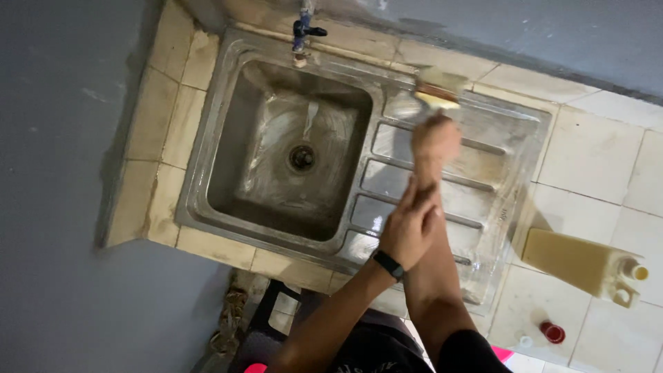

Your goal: The person scrubs a stainless steel sink and its drainboard using a brush. They repeatedly scrub the basin and the flat drainboard area, moving the brush back and forth under running water.

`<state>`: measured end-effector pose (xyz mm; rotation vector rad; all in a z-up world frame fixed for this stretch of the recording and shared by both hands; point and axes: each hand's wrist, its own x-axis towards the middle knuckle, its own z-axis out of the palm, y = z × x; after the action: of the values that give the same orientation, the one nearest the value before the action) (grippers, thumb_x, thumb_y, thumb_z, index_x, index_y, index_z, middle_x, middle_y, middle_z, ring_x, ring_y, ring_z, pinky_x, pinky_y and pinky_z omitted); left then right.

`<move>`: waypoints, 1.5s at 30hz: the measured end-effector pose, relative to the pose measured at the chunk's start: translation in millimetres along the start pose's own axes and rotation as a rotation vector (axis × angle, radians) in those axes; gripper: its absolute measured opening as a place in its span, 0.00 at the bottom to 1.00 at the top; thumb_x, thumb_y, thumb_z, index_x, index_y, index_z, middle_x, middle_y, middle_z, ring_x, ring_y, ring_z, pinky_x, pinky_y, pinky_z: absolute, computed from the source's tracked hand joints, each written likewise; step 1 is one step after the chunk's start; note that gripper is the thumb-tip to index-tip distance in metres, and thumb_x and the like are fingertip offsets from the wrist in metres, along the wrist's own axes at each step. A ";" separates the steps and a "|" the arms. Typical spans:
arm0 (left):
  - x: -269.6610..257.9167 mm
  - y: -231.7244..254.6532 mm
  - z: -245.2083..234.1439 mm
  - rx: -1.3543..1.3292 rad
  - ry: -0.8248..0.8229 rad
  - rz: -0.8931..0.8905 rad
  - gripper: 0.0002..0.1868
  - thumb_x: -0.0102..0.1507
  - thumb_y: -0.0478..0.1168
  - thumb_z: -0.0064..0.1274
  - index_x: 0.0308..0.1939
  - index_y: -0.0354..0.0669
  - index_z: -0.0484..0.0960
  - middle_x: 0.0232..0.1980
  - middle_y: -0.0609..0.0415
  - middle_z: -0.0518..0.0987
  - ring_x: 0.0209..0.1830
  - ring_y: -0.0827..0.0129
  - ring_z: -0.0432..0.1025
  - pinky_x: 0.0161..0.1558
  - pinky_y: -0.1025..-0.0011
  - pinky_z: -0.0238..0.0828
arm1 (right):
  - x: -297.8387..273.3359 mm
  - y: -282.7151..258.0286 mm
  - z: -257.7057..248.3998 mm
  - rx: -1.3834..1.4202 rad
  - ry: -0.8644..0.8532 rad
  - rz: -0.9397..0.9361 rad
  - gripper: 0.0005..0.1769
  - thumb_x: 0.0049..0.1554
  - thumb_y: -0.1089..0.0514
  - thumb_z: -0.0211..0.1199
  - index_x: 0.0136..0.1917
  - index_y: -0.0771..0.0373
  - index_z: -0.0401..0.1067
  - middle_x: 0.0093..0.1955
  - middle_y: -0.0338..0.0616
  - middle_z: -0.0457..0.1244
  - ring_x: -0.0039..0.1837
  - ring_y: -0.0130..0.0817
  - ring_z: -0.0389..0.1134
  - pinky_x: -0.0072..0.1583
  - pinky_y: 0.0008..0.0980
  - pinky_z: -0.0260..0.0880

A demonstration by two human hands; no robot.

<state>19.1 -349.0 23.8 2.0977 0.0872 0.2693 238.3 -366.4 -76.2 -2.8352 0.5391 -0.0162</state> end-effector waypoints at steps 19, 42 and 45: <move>15.9 0.3 -57.3 -0.184 -0.005 -0.011 0.22 0.69 0.44 0.48 0.69 0.54 0.74 0.76 0.28 0.64 0.65 0.34 0.69 0.59 0.51 0.76 | -17.4 -27.2 -31.0 0.042 -0.138 -0.032 0.15 0.61 0.45 0.59 0.58 0.39 0.80 0.46 0.48 0.73 0.53 0.49 0.75 0.51 0.53 0.77; 27.9 -162.1 -248.0 -0.061 0.411 -0.190 0.25 0.69 0.41 0.51 0.70 0.44 0.73 0.70 0.21 0.66 0.67 0.24 0.64 0.59 0.38 0.68 | -199.1 -324.3 60.3 0.228 -0.318 -0.307 0.24 0.63 0.48 0.50 0.71 0.44 0.69 0.50 0.58 0.72 0.57 0.55 0.75 0.57 0.56 0.76; 28.2 -157.5 -271.9 -0.052 0.440 -0.130 0.23 0.64 0.34 0.52 0.65 0.36 0.74 0.71 0.32 0.70 0.59 0.39 0.75 0.53 0.58 0.76 | -207.8 -339.9 77.2 0.344 -0.250 -0.435 0.16 0.57 0.58 0.51 0.56 0.56 0.73 0.42 0.55 0.71 0.42 0.60 0.72 0.43 0.54 0.71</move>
<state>-7.7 -34.6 28.0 1.9396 0.4708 0.6421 171.5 33.4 -58.2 -2.5074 -0.1278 0.1481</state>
